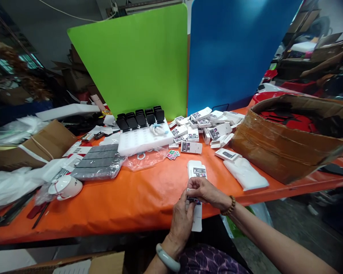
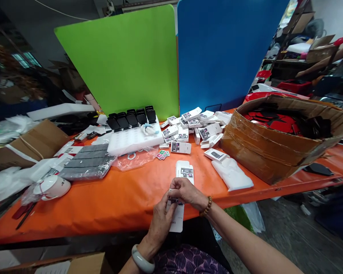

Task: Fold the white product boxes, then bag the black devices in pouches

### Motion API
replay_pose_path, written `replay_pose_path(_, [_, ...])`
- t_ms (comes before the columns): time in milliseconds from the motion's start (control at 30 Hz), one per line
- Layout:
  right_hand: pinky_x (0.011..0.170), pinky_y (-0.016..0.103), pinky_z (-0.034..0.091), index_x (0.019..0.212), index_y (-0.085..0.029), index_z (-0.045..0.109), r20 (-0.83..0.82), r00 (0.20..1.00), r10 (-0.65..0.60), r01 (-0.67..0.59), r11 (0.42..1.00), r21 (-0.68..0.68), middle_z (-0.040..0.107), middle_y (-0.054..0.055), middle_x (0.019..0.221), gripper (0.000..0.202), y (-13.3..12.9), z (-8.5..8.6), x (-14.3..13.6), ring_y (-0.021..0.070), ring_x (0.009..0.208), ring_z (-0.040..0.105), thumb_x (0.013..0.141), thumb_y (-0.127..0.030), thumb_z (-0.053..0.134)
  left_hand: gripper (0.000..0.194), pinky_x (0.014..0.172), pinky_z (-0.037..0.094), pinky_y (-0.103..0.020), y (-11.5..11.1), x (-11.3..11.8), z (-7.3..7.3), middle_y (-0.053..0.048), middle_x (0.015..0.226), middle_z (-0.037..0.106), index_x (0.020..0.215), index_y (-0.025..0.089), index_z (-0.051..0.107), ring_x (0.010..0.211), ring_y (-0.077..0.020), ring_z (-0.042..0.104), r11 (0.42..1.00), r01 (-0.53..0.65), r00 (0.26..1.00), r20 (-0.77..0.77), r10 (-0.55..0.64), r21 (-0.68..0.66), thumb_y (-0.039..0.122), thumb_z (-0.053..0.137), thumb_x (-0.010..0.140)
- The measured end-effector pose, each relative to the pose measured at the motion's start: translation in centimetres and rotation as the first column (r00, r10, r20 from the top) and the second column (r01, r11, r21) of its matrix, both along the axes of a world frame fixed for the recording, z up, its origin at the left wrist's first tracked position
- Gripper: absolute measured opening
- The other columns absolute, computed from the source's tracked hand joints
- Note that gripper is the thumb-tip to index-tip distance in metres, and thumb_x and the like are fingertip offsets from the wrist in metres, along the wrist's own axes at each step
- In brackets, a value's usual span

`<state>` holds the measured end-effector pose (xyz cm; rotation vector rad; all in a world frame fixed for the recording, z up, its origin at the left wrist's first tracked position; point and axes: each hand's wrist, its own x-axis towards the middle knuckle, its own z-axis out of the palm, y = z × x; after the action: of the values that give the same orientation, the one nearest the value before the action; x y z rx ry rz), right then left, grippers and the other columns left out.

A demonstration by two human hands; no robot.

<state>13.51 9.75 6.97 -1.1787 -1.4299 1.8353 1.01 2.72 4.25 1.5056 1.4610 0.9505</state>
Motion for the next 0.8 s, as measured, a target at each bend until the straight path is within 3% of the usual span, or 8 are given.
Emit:
replay_pose_path(100, [0.046,0.021,0.034,0.067,-0.019,0.052,0.088,0.988,-0.130,0.104,0.962,0.252,0.051,-0.005,0.058,0.014,-1.3,0.1,-0.1,0.0075,0.048,0.042,0.069,-0.027,0.063,0.031,0.075,0.050,-0.029,-0.1,-0.4,0.2,-0.007,0.101,0.071,0.114,0.018,0.062,0.080,-0.0192,0.064,0.999,0.011,0.974,0.227,-0.002,-0.039,0.030,0.048,0.089])
replay_pose_path(233, [0.060,0.027,0.042,0.091,-0.020,0.057,0.146,0.876,-0.460,0.329,0.789,0.519,0.059,0.002,0.086,0.025,-2.8,-0.5,0.6,0.0111,0.059,0.046,0.070,-0.030,0.067,0.035,0.066,0.051,-0.028,0.1,-1.0,-0.4,-0.007,0.095,0.072,0.107,0.016,0.063,0.073,-0.0185,0.064,0.978,-0.088,0.849,0.500,0.173,-0.190,0.040,0.058,0.083])
replay_pose_path(367, [0.056,0.026,0.043,0.082,-0.020,0.053,0.010,0.972,-0.236,0.232,0.963,0.133,0.057,-0.001,0.072,0.030,-4.1,-2.8,1.5,0.0125,0.058,0.050,0.067,-0.039,0.071,0.038,0.062,0.052,-0.027,0.0,-0.8,-1.2,-0.006,0.087,0.072,0.098,0.014,0.064,0.067,-0.0176,0.064,0.946,-0.170,0.751,0.585,0.307,-0.277,0.044,0.068,0.074])
replay_pose_path(433, [0.055,0.025,0.043,0.078,-0.019,0.052,-0.106,0.981,-0.165,0.168,0.986,0.011,0.057,-0.002,0.067,0.031,-4.8,-4.2,1.7,0.0129,0.059,0.052,0.068,-0.041,0.071,0.040,0.064,0.053,-0.028,-0.2,-0.5,-1.5,-0.007,0.088,0.072,0.098,0.014,0.065,0.070,-0.0185,0.066,0.944,-0.179,0.750,0.583,0.313,-0.277,0.045,0.068,0.073])
replay_pose_path(533, [0.052,0.023,0.041,0.083,-0.019,0.053,-0.121,0.975,-0.188,0.194,0.980,0.034,0.053,-0.005,0.064,0.029,-5.9,-5.5,2.1,0.0116,0.057,0.050,0.071,-0.039,0.070,0.050,0.068,0.054,-0.029,-0.8,-0.3,-1.9,-0.007,0.091,0.072,0.112,0.015,0.061,0.076,-0.0202,0.067,0.945,-0.192,0.778,0.547,0.310,-0.264,0.045,0.069,0.073])
replay_pose_path(633, [0.055,0.024,0.042,0.116,-0.023,0.050,-0.055,0.980,-0.189,0.195,0.972,0.130,0.054,-0.006,0.068,0.044,-7.1,-5.9,2.8,0.0119,0.058,0.050,0.076,-0.032,0.067,0.069,0.070,0.054,-0.029,-1.8,-0.6,-2.2,-0.008,0.100,0.071,0.133,0.018,0.047,0.080,-0.0205,0.068,0.944,-0.198,0.809,0.500,0.309,-0.263,0.040,0.071,0.072])
replay_pose_path(700, [0.060,0.026,0.044,0.134,-0.026,0.039,0.009,0.982,-0.189,0.184,0.963,0.197,0.056,-0.005,0.073,0.063,-8.0,-6.1,3.3,0.0130,0.061,0.051,0.077,-0.028,0.066,0.076,0.067,0.054,-0.028,-2.6,-0.8,-2.4,-0.009,0.105,0.070,0.139,0.020,0.038,0.079,-0.0199,0.068,0.949,-0.130,0.829,0.493,0.263,-0.287,0.036,0.070,0.073])
replay_pose_path(800, [0.063,0.028,0.046,0.134,-0.025,0.043,0.045,0.976,-0.213,0.199,0.957,0.210,0.060,-0.001,0.078,0.060,-9.3,-6.9,3.6,0.0154,0.065,0.054,0.078,-0.030,0.065,0.074,0.060,0.052,-0.026,-3.9,-1.0,-3.1,-0.006,0.089,0.072,0.138,0.019,0.039,0.068,-0.0176,0.066,0.937,0.019,0.857,0.489,0.164,-0.348,0.033,0.070,0.073])
